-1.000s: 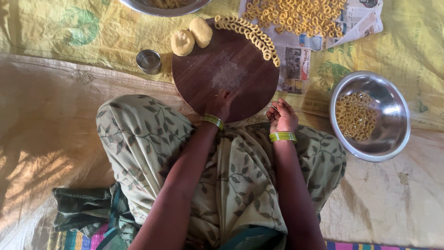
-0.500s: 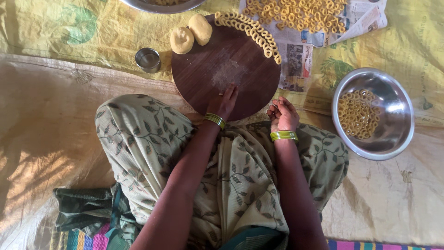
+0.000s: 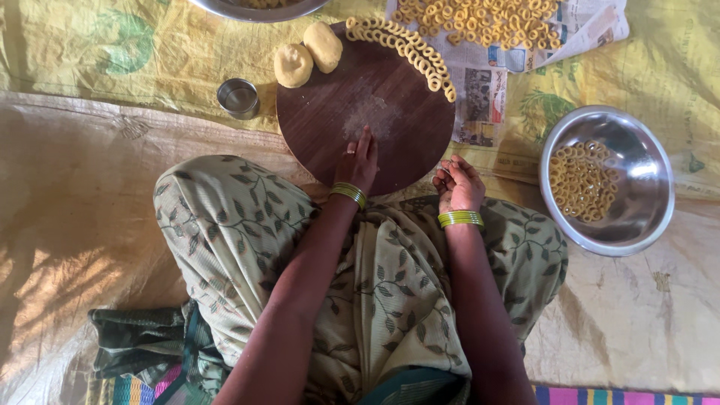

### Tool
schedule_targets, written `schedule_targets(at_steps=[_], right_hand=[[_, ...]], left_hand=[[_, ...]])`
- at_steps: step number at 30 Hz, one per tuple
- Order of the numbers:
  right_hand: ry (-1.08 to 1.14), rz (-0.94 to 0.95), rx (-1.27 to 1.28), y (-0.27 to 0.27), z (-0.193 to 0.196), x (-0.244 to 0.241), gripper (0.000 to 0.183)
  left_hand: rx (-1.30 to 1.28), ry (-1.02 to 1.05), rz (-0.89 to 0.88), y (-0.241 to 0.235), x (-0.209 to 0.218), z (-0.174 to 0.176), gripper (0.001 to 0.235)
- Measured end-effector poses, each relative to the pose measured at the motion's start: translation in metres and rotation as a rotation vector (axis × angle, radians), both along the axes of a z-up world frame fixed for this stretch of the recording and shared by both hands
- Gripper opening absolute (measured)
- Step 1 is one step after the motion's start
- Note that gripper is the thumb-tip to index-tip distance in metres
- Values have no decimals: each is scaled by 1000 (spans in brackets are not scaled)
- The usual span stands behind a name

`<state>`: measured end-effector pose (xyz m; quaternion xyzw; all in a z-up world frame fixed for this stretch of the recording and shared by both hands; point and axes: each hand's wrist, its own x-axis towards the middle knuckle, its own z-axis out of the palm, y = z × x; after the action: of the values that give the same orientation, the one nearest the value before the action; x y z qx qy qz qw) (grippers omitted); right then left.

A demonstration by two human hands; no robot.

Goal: The person rolls small pieces of dough into thin ropes on a wooden board, then joins the ends to form rings. The rings are placed into a metal bowl. The person repeats this process continuously.

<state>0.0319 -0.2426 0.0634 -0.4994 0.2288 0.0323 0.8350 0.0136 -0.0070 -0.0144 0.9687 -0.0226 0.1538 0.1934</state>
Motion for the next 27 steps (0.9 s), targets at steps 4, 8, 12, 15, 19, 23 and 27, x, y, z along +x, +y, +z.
schedule_targets(at_steps=[4,8,12,15,19,23,27], right_hand=[[1,7,-6,1,2,-2,20],[10,9,-12,2,3,-3,21],[-15,3,-20,-1,-2,-3,23],[-9,6,-21,-1,-7,-3,22],[-10,24,-15,-2,-11,-2,23],[-3,26,-12,-2,-14,-1,21],[2,12,-27,-2,-15,-1,21]], left_hand=[[148,-71,1,3,0,-1,37],[167,-93,-14,3,1,1,30],[-2,-65,33,-1,1,2,38],[-82,-198,94,0,1,0,55],[-346,-170,157,3,5,-6,41],[-1068,-43,361,10,12,-12,25],[-2009,94,460,27,20,-12,52]])
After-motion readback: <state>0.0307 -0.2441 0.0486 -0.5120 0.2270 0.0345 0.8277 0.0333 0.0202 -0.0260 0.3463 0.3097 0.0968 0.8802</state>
